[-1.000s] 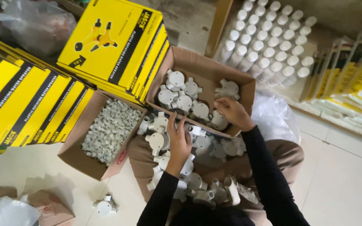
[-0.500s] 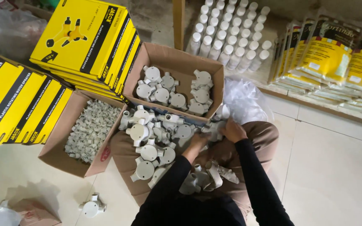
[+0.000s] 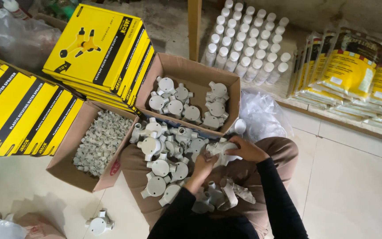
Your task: Sorting and inspecting small white plastic sprayer components from a cardboard box while sitting on the floor
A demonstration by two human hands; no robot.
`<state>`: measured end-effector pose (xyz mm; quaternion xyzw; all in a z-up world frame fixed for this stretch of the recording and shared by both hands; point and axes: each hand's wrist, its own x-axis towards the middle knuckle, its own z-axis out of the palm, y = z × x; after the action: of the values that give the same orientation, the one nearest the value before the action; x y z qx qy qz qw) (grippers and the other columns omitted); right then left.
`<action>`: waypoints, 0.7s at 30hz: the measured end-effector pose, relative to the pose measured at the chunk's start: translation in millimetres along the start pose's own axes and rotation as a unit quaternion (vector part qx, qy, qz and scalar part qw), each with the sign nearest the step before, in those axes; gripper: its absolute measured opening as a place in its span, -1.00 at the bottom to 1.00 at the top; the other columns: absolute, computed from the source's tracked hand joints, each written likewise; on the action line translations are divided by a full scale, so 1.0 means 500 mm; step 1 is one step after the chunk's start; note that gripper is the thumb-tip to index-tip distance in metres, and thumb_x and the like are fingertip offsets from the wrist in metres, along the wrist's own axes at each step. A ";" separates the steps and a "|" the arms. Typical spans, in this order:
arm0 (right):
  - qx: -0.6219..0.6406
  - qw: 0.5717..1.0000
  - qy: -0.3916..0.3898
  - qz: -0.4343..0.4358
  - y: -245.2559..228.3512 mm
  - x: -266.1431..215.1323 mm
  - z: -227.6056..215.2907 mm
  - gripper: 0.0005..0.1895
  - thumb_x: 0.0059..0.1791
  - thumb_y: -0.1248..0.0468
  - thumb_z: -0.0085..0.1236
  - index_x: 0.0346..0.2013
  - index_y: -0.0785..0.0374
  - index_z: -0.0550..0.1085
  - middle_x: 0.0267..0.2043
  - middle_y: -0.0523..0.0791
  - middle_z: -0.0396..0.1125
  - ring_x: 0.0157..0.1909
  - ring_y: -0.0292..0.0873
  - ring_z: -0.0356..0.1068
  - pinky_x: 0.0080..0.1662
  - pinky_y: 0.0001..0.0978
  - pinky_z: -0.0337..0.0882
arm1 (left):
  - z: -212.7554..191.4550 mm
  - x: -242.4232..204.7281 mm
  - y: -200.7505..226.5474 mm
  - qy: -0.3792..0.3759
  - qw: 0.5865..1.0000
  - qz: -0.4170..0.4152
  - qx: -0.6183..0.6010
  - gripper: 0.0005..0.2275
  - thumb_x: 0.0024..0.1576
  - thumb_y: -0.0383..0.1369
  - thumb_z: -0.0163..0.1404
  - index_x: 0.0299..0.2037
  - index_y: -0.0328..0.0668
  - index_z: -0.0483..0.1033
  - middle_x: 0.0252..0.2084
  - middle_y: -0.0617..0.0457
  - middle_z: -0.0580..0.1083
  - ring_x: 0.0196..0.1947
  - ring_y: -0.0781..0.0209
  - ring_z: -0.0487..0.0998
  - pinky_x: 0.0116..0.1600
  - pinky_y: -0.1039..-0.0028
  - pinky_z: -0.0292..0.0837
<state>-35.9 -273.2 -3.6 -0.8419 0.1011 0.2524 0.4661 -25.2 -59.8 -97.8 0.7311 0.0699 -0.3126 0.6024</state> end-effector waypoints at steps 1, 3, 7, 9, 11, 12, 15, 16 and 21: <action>-0.003 1.000 -0.004 -0.002 -0.012 -0.005 -0.004 -0.28 -0.05 -0.10 0.31 0.18 0.36 0.38 0.15 0.31 0.36 0.28 0.39 0.30 0.27 0.13 0.28 | -0.025 -0.025 0.016 0.004 1.000 -0.001 -0.003 -0.68 0.12 -0.17 0.19 -0.22 -0.18 0.34 -0.45 0.05 0.46 -0.30 0.17 0.55 -0.17 0.48 0.46; 0.015 0.999 -0.031 0.000 -0.039 -0.006 -0.017 -0.32 0.00 -0.10 0.28 0.22 0.29 0.36 0.13 0.29 0.39 0.23 0.35 0.36 0.21 0.12 0.34 | -0.075 -0.064 0.052 -0.001 0.997 0.009 -0.075 -0.25 0.10 -0.09 0.25 0.30 -0.60 0.24 0.11 -0.47 0.46 0.14 -0.18 0.54 0.16 0.09 0.46; 0.023 1.000 -0.012 0.014 -0.213 0.009 -0.088 -0.26 -0.05 -0.14 0.20 0.31 0.17 0.36 0.23 0.26 0.37 0.30 0.37 0.30 0.28 0.18 0.31 | -0.181 -0.039 0.074 0.054 0.997 0.052 0.013 -0.58 0.20 -0.01 0.10 -0.14 -0.29 0.43 -0.38 -0.08 0.48 -0.27 0.12 0.55 -0.16 0.35 0.44; 0.147 0.982 0.103 -0.052 -0.202 0.082 -0.101 -0.41 0.07 0.08 0.17 0.36 0.10 0.28 0.14 0.06 0.44 0.13 0.02 0.43 0.14 -0.10 0.43 | -0.224 -0.058 0.204 0.144 0.985 0.089 -0.018 -0.65 0.26 -0.03 0.00 -0.14 -0.18 0.34 -0.33 -0.11 0.55 -0.26 0.09 0.58 -0.18 0.31 0.48; 0.062 0.984 0.159 -0.055 -0.187 0.207 -0.116 -0.39 0.02 -0.05 0.22 0.32 -0.12 0.27 0.16 0.03 0.42 0.17 0.10 0.41 0.15 -0.01 0.43 | -0.249 0.045 0.165 0.207 0.972 0.114 -0.009 -0.67 0.29 -0.06 0.00 -0.09 -0.18 0.35 -0.33 -0.13 0.54 -0.27 0.08 0.58 -0.19 0.30 0.48; -0.024 0.974 0.216 -0.060 -0.182 0.272 -0.125 -0.36 -0.03 -0.17 0.28 0.29 -0.33 0.27 0.18 -0.01 0.41 0.21 0.19 0.39 0.17 0.08 0.42 | -0.262 0.098 0.146 0.269 0.953 0.141 0.000 -0.68 0.31 -0.08 -0.01 -0.05 -0.18 0.36 -0.32 -0.15 0.53 -0.28 0.06 0.58 -0.21 0.29 0.47; -0.097 0.969 0.188 -0.131 -0.190 0.434 -0.122 -0.54 0.06 0.10 0.23 0.20 -0.07 0.28 0.04 0.05 0.42 0.04 0.21 0.49 0.07 0.10 0.51 | -0.252 0.191 0.218 0.330 0.915 0.232 -0.021 -0.76 0.30 -0.22 0.04 -0.14 -0.17 0.28 -0.42 -0.03 0.42 -0.34 0.12 0.54 -0.13 0.34 0.48; -0.098 0.969 0.186 -0.132 -0.147 0.515 -0.106 -0.54 0.06 0.10 0.23 0.20 -0.07 0.28 0.04 0.05 0.42 0.04 0.21 0.49 0.07 0.10 0.51 | -0.251 0.215 0.233 0.331 0.915 0.231 -0.021 -0.76 0.30 -0.22 0.04 -0.14 -0.17 0.28 -0.42 -0.03 0.42 -0.34 0.12 0.54 -0.13 0.34 0.48; -0.191 0.980 0.052 0.030 -0.073 0.718 -0.046 -0.75 -0.05 0.03 0.27 -0.13 -0.06 0.52 -0.31 -0.08 0.54 -0.12 0.15 0.54 0.08 0.12 0.45 | -0.233 0.311 0.248 0.350 0.898 0.267 0.002 -0.72 0.28 -0.25 0.08 0.05 -0.25 0.38 -0.30 -0.14 0.49 -0.26 -0.01 0.63 -0.12 0.30 0.54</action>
<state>292.4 -249.4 -153.3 -0.9239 0.0999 0.2370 0.2832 201.1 -27.6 -69.1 0.7855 0.0781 0.1359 0.5987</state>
